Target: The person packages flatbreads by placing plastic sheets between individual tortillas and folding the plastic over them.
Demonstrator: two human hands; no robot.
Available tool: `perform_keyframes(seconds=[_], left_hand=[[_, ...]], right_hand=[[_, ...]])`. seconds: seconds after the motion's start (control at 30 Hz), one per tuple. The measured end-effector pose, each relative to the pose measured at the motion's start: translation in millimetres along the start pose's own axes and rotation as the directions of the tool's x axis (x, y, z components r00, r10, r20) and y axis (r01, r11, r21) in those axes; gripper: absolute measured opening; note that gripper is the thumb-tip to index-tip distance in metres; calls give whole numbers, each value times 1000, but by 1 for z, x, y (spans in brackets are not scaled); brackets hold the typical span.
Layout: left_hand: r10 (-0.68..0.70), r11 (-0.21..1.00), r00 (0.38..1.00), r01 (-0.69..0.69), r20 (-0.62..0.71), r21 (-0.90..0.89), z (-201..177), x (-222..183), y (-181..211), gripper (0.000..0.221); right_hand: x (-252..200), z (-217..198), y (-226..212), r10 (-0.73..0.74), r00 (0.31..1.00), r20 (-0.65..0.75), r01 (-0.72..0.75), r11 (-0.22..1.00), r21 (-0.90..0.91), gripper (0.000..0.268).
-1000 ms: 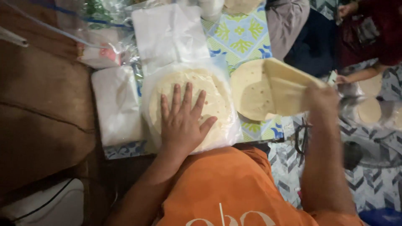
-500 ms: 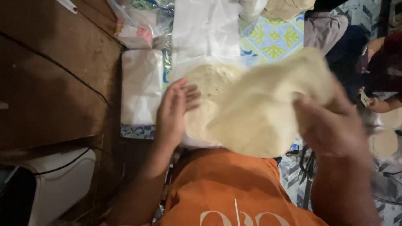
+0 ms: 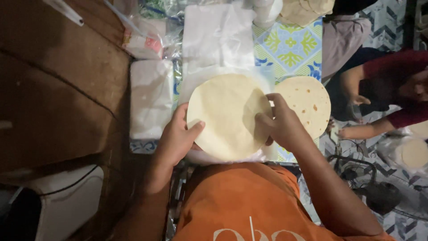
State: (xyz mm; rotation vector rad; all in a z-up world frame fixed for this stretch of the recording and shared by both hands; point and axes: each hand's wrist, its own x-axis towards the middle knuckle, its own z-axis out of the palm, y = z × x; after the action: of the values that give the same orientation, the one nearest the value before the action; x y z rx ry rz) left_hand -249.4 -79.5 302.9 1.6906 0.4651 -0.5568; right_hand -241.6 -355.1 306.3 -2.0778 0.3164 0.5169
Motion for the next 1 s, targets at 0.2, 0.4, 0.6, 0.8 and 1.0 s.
perform_keyframes(seconds=[0.2,0.4,0.6,0.8,1.0], left_hand=[[733,466,671,-377,-111,801,15,-26,16,65],[833,101,473,-639,286,762,79,9,7,61],[840,67,454,-629,296,775,80,8,2,62],[821,286,508,-762,261,581,74,22,-5,69],[856,507,512,-807,-68,304,42,20,31,138]], right_hand=[[88,-45,29,-243,928,-281,120,912,-393,25],[282,-5,75,-855,518,29,688,396,-608,64],[314,15,98,-869,493,26,569,300,-765,16],[195,-55,-22,-631,752,-193,632,772,-61,20],[26,-76,-119,-310,932,-187,362,807,466,20]])
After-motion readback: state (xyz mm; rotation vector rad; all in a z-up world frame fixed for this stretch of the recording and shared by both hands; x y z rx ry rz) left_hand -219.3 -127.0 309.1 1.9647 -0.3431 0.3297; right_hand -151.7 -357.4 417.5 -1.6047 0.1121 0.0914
